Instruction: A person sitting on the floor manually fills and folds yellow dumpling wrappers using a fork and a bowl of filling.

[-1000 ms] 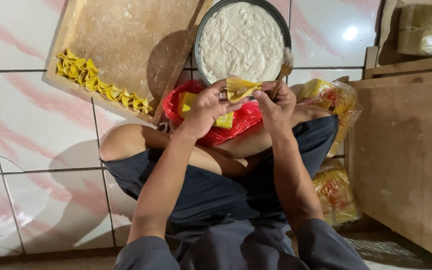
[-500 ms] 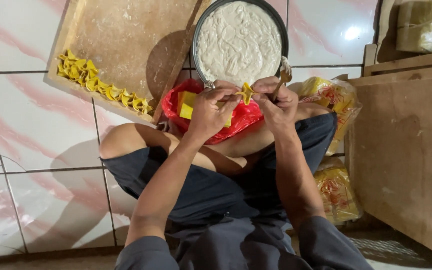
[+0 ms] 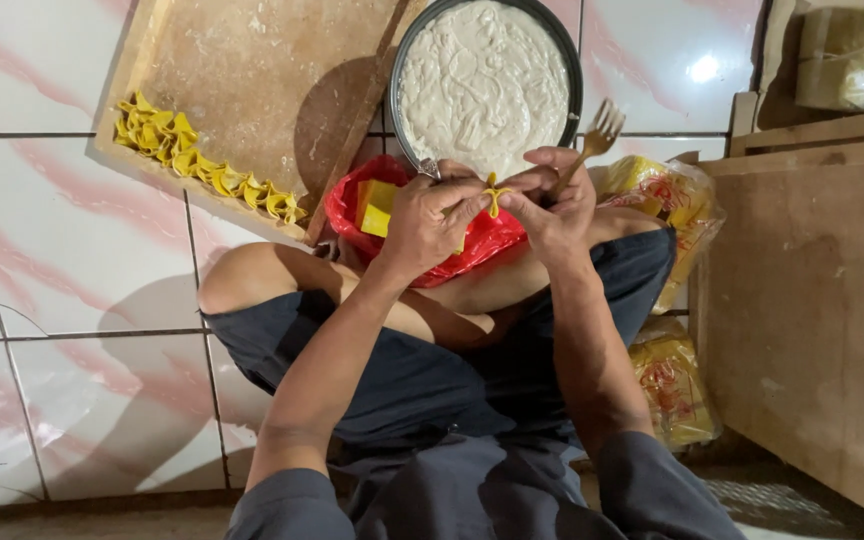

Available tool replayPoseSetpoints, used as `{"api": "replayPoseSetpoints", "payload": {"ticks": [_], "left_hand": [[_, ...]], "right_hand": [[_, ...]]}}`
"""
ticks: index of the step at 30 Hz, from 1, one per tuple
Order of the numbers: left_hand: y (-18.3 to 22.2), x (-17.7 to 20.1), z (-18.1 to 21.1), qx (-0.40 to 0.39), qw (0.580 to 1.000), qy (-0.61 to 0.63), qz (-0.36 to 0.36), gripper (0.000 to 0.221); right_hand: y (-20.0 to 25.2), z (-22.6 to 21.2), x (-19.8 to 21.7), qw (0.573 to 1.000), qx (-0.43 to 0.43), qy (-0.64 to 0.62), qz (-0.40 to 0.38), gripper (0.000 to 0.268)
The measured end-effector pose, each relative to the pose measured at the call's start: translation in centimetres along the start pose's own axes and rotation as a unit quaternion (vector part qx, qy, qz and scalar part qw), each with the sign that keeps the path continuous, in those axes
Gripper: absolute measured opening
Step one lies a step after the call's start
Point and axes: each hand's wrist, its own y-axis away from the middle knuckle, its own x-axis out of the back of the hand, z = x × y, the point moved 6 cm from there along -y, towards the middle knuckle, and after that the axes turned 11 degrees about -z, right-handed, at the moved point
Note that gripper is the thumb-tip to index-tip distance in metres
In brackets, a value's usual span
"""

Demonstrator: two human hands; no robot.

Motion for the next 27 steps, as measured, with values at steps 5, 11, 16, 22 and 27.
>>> {"api": "replayPoseSetpoints", "payload": {"ticks": [5, 11, 16, 22, 27], "left_hand": [[0.5, 0.0, -0.1, -0.017, 0.999, 0.032, -0.004, 0.009], [1.8, -0.1, -1.5, 0.010, 0.999, 0.042, -0.001, 0.008], [2.2, -0.2, -2.4, 0.000, 0.998, 0.054, 0.033, 0.007], [3.3, -0.4, -3.9, -0.012, 0.999, -0.011, 0.035, 0.009], [3.5, 0.1, -3.4, -0.019, 0.985, -0.168, 0.026, 0.029]], "right_hand": [[-0.1, -0.6, -0.9, 1.000, -0.016, 0.000, -0.011, 0.061], [-0.5, -0.5, -1.5, 0.998, -0.029, 0.045, -0.044, 0.065], [-0.8, -0.3, -2.1, 0.997, -0.029, 0.049, -0.050, 0.068], [-0.4, 0.7, -2.1, 0.997, -0.050, 0.039, -0.054, 0.069], [-0.6, 1.1, -2.3, 0.993, -0.055, 0.060, -0.084, 0.070]]}}
